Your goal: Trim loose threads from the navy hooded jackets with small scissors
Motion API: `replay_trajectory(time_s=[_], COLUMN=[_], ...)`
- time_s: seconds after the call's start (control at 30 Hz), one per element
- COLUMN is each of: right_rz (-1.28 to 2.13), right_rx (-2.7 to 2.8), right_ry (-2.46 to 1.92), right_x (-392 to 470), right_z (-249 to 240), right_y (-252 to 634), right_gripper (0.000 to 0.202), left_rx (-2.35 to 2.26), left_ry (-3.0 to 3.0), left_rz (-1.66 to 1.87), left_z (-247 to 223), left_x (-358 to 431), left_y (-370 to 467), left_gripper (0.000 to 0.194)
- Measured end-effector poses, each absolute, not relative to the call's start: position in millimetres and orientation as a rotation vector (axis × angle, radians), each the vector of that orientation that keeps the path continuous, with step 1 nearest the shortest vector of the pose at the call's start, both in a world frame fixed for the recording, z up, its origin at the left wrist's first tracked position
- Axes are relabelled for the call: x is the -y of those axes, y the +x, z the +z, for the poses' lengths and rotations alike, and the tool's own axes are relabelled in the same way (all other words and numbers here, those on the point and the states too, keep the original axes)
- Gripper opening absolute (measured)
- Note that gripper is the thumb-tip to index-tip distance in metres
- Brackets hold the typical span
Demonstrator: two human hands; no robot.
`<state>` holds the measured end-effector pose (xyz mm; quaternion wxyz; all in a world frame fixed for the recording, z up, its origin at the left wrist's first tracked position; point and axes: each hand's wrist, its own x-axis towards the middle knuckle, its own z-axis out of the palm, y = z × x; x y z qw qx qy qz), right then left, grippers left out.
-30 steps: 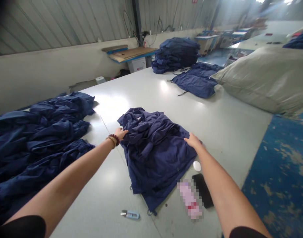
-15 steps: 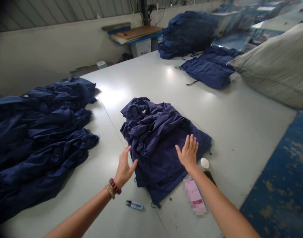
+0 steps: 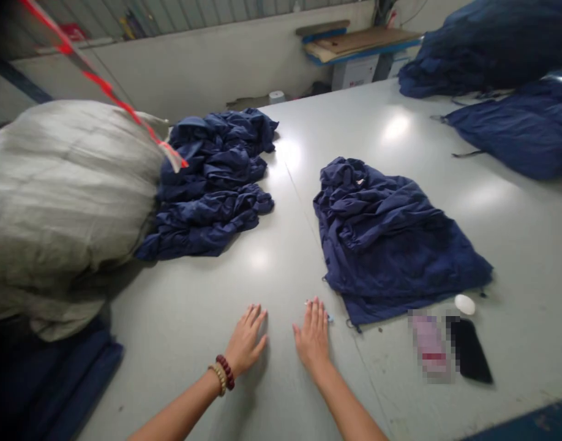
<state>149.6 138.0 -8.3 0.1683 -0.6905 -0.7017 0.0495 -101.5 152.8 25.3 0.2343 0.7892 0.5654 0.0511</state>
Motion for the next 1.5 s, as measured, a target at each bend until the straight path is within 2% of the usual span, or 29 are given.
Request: replay_trajectory(time_s=[0.17, 0.33, 0.53, 0.7, 0.83, 1.07, 1.33, 1.5], right_rz=[0.175, 0.238, 0.135, 0.081, 0.102, 0.07, 0.038, 0.057], right_rx=[2.005, 2.221, 2.278, 2.358, 2.355, 2.306, 2.351, 2.337], right_ry=[-1.872, -1.654, -1.558, -1.568, -1.589, -1.554, -1.383, -1.319], right_x=[-111, -79, -66, -65, -64, -59, -56, -61], right_z=[-32, -37, -60, -69, -64, -63, -62, -63], right_y=[106, 10, -71, -70, -71, -74, -75, -71], right_gripper=[0.088, 0.082, 0.078, 0.078, 0.079, 0.074, 0.069, 0.069], left_rx=[-1.584, -1.592, -1.77, -1.8, -1.835, -1.86, -1.873, -1.972], left_ry=[2.208, 2.206, 2.196, 2.303, 2.341, 2.329, 2.364, 2.322], left_rz=[0.113, 0.2, 0.371, 0.459, 0.432, 0.382, 0.505, 0.668], left_z=[24, 18, -10, -36, -37, -34, -42, -29], left_x=[-132, -92, -29, 19, 36, 39, 38, 35], left_y=[-174, -228, -281, -303, -305, -302, -302, -318], left_gripper=[0.076, 0.078, 0.079, 0.073, 0.069, 0.07, 0.067, 0.054])
